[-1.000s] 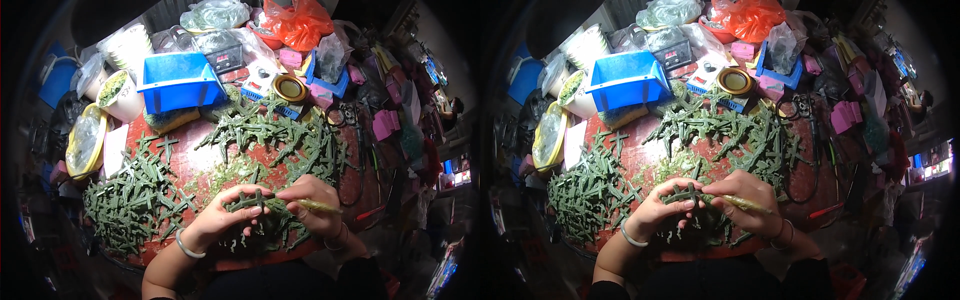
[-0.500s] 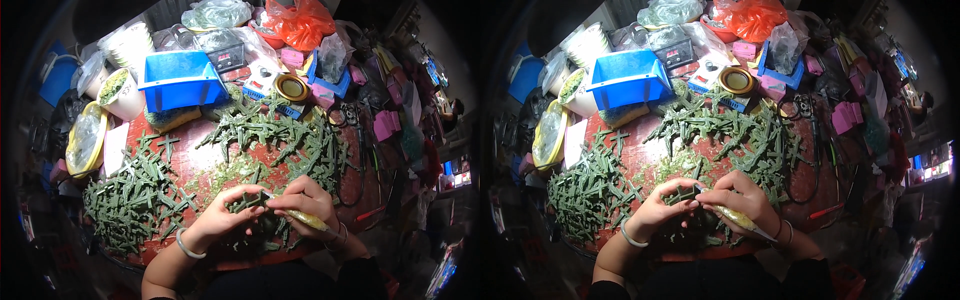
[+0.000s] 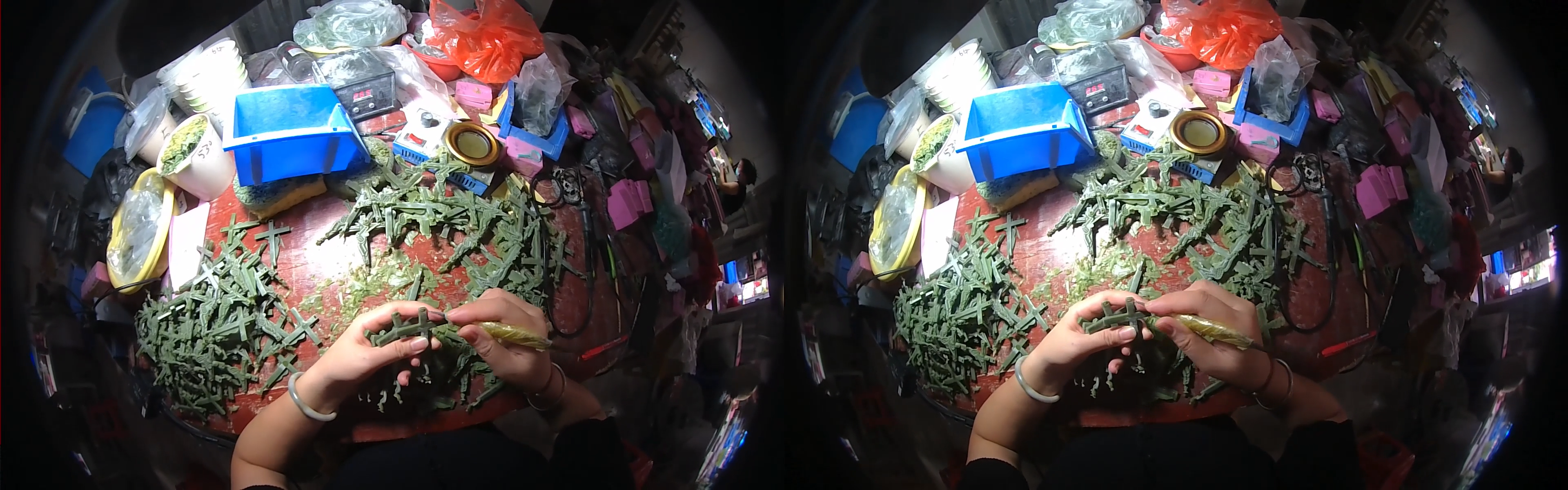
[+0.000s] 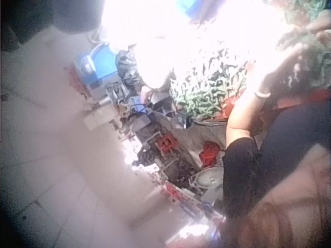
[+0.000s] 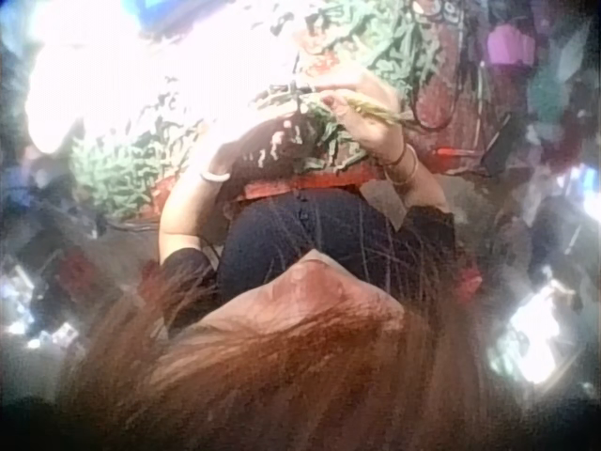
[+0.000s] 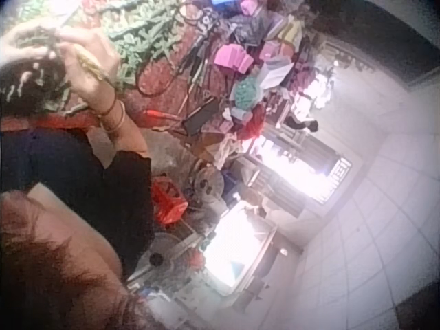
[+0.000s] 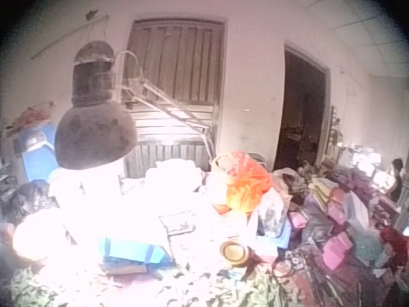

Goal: The person trims and assembles green cross-shaped plastic components using a handheld tool on a workbench, handling each piece individually before setting it back onto the pile.

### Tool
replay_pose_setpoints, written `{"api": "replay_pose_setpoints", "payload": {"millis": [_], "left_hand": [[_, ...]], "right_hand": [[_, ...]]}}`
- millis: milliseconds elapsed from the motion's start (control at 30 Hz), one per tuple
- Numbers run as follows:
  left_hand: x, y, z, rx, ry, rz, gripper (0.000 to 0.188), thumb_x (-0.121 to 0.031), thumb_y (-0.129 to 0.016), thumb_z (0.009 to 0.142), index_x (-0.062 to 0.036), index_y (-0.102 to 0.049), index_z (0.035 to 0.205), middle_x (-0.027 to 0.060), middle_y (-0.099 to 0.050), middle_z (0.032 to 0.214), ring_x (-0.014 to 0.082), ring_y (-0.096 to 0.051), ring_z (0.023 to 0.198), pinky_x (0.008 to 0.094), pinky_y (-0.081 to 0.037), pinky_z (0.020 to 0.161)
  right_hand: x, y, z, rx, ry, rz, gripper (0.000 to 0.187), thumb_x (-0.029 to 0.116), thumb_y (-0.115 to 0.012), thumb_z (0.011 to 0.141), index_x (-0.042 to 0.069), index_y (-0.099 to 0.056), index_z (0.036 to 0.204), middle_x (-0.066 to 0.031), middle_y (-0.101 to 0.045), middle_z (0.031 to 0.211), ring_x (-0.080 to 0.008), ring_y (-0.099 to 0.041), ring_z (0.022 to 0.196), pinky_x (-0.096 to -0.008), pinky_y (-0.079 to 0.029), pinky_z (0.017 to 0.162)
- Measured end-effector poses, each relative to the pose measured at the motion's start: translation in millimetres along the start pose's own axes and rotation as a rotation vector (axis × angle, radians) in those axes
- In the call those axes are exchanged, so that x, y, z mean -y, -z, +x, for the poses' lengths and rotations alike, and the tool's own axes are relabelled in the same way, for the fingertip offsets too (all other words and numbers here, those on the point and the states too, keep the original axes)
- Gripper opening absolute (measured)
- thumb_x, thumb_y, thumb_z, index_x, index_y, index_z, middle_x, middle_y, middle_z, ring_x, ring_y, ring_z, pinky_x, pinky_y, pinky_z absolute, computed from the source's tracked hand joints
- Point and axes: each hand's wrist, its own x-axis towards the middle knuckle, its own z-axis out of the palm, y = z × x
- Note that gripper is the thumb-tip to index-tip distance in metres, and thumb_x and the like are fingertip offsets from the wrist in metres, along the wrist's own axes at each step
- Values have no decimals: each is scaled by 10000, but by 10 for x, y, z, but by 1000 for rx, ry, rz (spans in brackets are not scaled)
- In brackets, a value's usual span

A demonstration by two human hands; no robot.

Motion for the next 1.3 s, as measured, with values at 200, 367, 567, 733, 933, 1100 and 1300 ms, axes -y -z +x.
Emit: {"api": "replay_pose_setpoints", "payload": {"millis": [200, 367, 567, 733, 933, 1100, 1300], "left_hand": [[19, 4, 5, 10, -32, 48, 342, -59, -645, 929, -52, -560, 1260, 60, -653, 1023, 96, -593, 783, 211, -525, 567], [26, 8, 16, -31, -8, 12, 340, -60, -645, 929, -52, -562, 1259, 58, -651, 1028, 95, -593, 784, 209, -525, 563], [36, 14, -3, -9, 5, -33, 339, -56, -643, 929, -57, -563, 1258, 71, -650, 1044, 98, -596, 792, 213, -531, 567], [63, 30, 38, -10, -39, 54, 329, -54, -642, 930, -47, -567, 1250, 62, -618, 1142, 107, -609, 829, 224, -546, 578], [129, 48, 36, 18, -222, 218, 318, -68, -638, 936, -36, -568, 1245, 63, -585, 1207, 114, -616, 855, 233, -567, 613], [157, 34, 44, 10, -232, 196, 315, -63, -631, 938, -40, -571, 1247, 70, -579, 1211, 117, -622, 869, 236, -571, 607], [122, 41, 50, 13, -205, 225, 333, -59, -631, 936, -45, -559, 1261, 76, -574, 1224, 125, -623, 874, 238, -571, 597]], "right_hand": [[15, -9, 1, 57, 51, -51, 193, 67, -704, 874, 25, -687, 1061, -87, -664, 827, -169, -637, 688, -263, -487, 596], [-46, 51, -67, 160, -162, 346, 182, 126, -699, 893, 18, -692, 1040, -106, -685, 877, -173, -646, 712, -274, -499, 645], [-10, -9, -11, 31, -53, 42, 218, 177, -684, 918, -29, -679, 991, -103, -689, 838, -163, -615, 703, -281, -468, 638], [-44, 40, -30, 161, -28, 217, 188, 101, -694, 890, 21, -682, 1060, -116, -694, 895, -179, -637, 711, -291, -495, 638], [-14, 23, -18, 172, -54, 204, 148, 103, -697, 888, 18, -696, 1009, -110, -702, 923, -203, -649, 736, -299, -496, 648], [-27, -11, -26, -25, -70, 70, 228, 156, -693, 904, -39, -686, 1020, -115, -700, 849, -181, -656, 747, -287, -499, 657], [-6, 0, -34, 85, -113, 195, 205, 163, -680, 914, -21, -694, 1002, -109, -704, 903, -182, -650, 740, -288, -498, 656]]}}
